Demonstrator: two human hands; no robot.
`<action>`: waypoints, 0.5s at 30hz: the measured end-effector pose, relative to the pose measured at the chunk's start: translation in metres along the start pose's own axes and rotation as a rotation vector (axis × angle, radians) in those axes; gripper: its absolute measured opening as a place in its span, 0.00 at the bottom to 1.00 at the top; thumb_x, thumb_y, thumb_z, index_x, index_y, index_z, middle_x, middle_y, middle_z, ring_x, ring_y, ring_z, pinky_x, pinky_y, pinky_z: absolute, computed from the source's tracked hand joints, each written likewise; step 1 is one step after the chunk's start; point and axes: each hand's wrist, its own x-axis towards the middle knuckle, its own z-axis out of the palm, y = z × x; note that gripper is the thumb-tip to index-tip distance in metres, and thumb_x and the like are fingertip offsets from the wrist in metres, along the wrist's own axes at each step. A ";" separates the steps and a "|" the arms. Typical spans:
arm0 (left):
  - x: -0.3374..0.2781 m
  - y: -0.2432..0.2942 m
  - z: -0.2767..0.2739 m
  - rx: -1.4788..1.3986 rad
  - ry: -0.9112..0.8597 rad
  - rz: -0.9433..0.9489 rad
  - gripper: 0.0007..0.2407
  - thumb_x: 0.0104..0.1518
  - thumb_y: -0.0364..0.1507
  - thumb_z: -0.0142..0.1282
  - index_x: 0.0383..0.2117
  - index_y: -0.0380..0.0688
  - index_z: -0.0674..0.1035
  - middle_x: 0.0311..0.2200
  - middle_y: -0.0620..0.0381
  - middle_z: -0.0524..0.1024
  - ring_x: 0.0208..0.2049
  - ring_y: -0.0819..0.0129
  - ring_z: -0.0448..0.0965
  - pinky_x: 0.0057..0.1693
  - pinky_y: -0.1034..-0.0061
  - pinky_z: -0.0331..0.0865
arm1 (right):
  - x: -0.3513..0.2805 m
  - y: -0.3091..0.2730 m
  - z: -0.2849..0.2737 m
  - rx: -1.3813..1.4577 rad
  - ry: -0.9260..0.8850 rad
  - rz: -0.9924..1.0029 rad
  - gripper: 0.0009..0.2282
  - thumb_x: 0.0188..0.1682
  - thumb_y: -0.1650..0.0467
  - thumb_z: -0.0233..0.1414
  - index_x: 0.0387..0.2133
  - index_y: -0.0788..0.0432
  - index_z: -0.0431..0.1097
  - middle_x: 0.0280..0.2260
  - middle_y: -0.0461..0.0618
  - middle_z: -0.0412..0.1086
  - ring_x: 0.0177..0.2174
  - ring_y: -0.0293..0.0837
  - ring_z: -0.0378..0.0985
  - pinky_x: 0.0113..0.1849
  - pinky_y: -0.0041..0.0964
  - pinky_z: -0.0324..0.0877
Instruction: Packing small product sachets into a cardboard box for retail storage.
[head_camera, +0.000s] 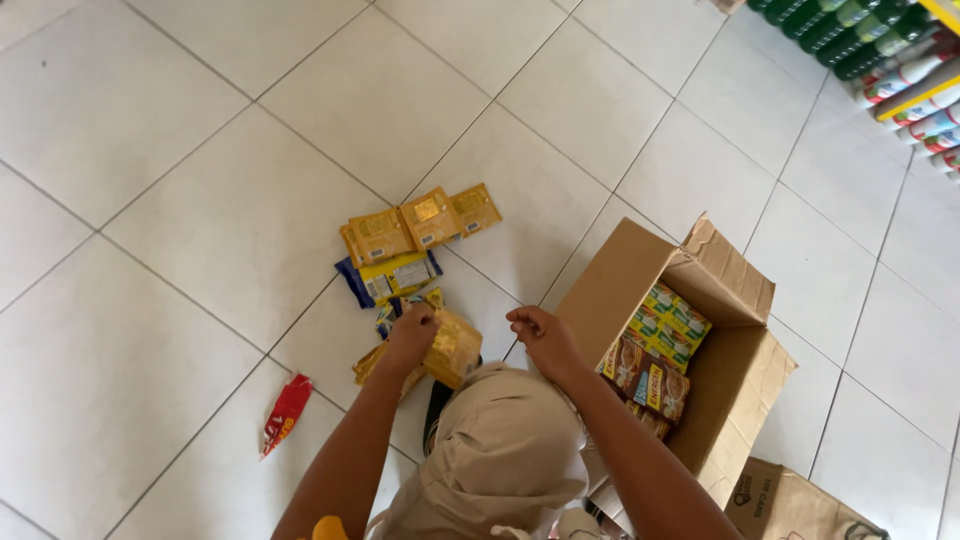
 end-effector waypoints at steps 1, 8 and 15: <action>0.005 0.027 -0.010 0.003 -0.007 0.011 0.08 0.55 0.30 0.62 0.32 0.38 0.79 0.30 0.45 0.79 0.34 0.49 0.79 0.41 0.61 0.72 | -0.002 -0.001 -0.003 0.006 0.012 -0.002 0.09 0.51 0.70 0.57 0.42 0.61 0.76 0.29 0.47 0.73 0.30 0.36 0.70 0.33 0.32 0.69; 0.023 0.189 -0.048 -0.467 -0.238 -0.175 0.09 0.59 0.31 0.61 0.28 0.38 0.77 0.24 0.60 0.73 0.27 0.74 0.68 0.35 0.75 0.65 | -0.002 -0.024 -0.024 0.481 -0.066 0.214 0.20 0.55 0.57 0.48 0.45 0.62 0.73 0.33 0.48 0.73 0.30 0.40 0.74 0.33 0.34 0.72; -0.005 0.274 -0.052 -0.575 -0.374 0.084 0.08 0.61 0.28 0.60 0.29 0.43 0.72 0.26 0.64 0.69 0.29 0.78 0.65 0.36 0.78 0.63 | -0.016 -0.095 -0.065 0.717 -0.025 0.329 0.25 0.51 0.51 0.51 0.47 0.59 0.72 0.37 0.49 0.73 0.34 0.43 0.73 0.37 0.39 0.70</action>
